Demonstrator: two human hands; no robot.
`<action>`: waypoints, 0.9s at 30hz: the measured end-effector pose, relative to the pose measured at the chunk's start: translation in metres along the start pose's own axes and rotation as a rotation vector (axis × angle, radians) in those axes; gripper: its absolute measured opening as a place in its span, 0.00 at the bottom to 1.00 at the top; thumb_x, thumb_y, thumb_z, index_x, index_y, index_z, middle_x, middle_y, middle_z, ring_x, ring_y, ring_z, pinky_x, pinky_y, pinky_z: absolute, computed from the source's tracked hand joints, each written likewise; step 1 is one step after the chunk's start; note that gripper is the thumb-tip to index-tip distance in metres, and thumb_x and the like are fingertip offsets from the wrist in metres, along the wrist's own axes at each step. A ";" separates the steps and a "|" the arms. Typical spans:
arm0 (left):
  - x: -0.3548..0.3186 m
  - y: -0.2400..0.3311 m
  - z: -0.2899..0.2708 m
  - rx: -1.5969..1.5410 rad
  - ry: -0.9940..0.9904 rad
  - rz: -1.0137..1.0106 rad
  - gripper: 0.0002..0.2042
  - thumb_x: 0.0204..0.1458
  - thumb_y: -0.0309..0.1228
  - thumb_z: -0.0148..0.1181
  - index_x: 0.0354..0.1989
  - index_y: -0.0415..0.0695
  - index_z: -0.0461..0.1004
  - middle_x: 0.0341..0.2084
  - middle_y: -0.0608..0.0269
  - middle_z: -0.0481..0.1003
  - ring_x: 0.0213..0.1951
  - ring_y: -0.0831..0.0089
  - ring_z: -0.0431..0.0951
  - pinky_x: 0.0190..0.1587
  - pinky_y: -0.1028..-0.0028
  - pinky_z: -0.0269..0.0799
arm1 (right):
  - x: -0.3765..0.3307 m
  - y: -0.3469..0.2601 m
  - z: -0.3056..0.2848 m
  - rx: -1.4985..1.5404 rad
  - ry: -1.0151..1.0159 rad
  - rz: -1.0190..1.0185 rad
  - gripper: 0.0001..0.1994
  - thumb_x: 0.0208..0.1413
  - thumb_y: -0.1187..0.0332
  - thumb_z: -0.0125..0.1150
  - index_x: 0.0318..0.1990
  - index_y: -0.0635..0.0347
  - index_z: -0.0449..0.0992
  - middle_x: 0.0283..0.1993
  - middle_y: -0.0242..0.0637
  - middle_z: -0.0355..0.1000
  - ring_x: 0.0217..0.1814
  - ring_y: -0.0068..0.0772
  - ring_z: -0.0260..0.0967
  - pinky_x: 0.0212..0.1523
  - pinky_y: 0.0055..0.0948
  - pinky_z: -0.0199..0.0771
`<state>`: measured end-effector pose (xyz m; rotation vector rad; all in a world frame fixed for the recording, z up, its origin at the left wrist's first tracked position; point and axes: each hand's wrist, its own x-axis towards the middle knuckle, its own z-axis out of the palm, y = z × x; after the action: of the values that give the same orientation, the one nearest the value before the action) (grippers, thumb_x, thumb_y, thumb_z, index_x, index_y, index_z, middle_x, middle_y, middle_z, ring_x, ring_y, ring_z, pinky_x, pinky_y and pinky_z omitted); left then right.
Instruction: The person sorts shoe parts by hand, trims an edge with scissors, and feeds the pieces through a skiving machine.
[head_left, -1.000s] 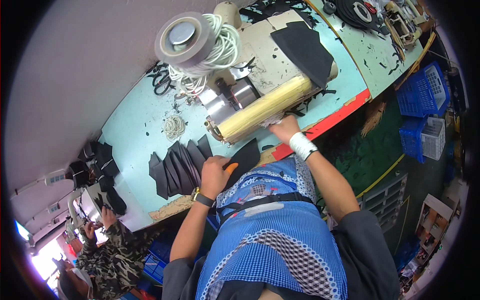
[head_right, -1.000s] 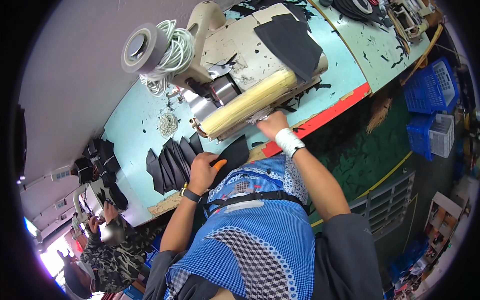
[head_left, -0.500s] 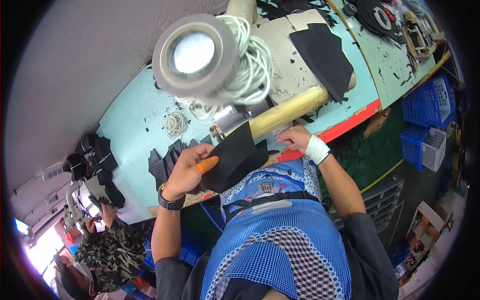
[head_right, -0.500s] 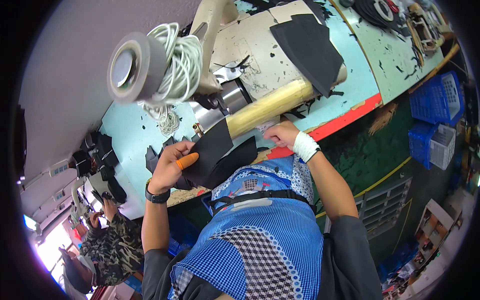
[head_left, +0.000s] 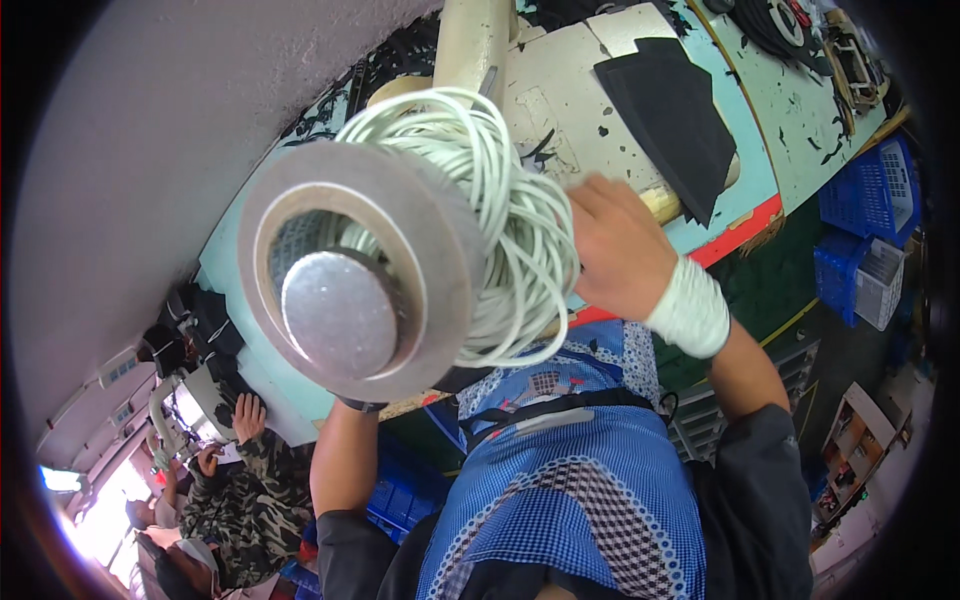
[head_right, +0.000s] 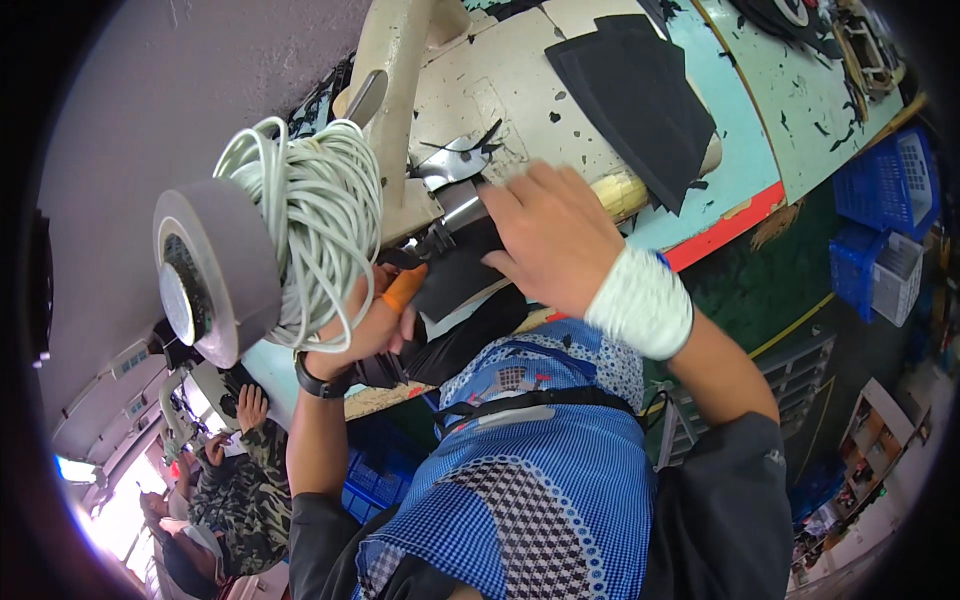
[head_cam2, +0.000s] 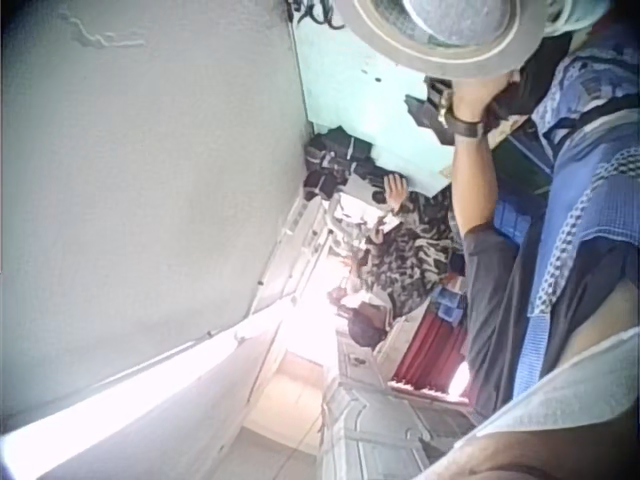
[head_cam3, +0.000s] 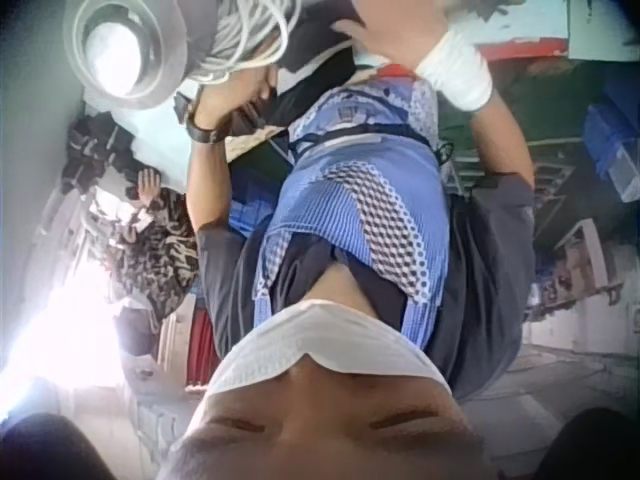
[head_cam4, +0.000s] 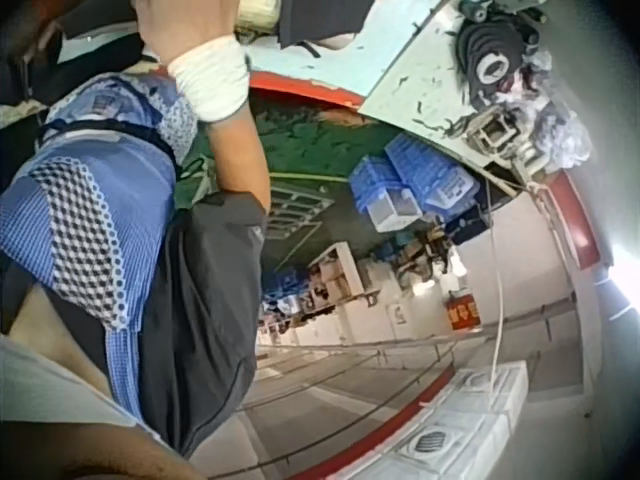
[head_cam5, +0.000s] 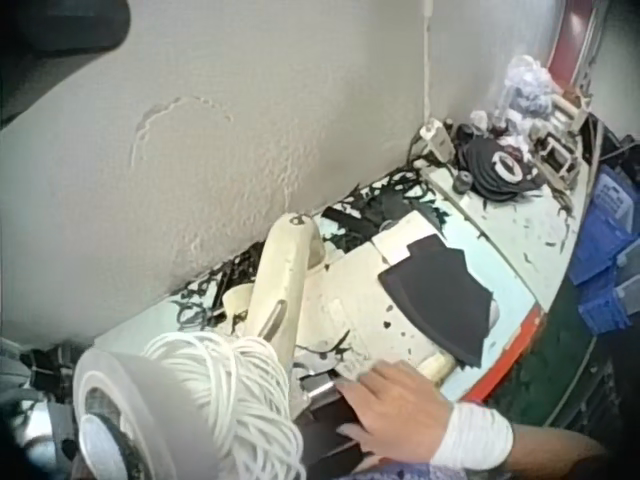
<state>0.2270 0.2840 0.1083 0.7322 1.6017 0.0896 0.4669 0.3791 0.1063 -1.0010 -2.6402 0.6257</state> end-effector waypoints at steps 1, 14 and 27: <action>-0.001 0.000 0.003 -0.030 -0.025 0.027 0.15 0.64 0.38 0.48 0.36 0.37 0.72 0.18 0.63 0.74 0.17 0.82 0.71 0.19 0.81 0.65 | -0.012 -0.005 -0.007 -0.011 -0.007 -0.005 0.16 0.45 0.65 0.69 0.39 0.65 0.76 0.33 0.44 0.74 0.36 0.44 0.72 0.37 0.39 0.72; 0.026 -0.113 0.096 0.366 0.082 0.240 0.26 0.55 0.41 0.60 0.50 0.27 0.66 0.40 0.32 0.73 0.45 0.38 0.73 0.47 0.59 0.70 | 0.014 -0.004 0.034 -0.081 0.510 0.093 0.13 0.42 0.74 0.67 0.39 0.63 0.76 0.36 0.42 0.71 0.36 0.45 0.71 0.38 0.36 0.74; -0.062 -0.041 0.039 0.120 -0.255 0.647 0.19 0.52 0.30 0.63 0.52 0.37 0.70 0.39 0.51 0.74 0.42 0.52 0.75 0.45 0.65 0.70 | -0.081 -0.057 -0.003 0.901 0.006 0.357 0.30 0.60 0.50 0.54 0.54 0.75 0.68 0.46 0.58 0.72 0.49 0.51 0.72 0.54 0.39 0.69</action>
<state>0.2457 0.2067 0.1361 1.2828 1.0876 0.3566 0.4948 0.2869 0.1295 -1.1195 -1.7912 1.6628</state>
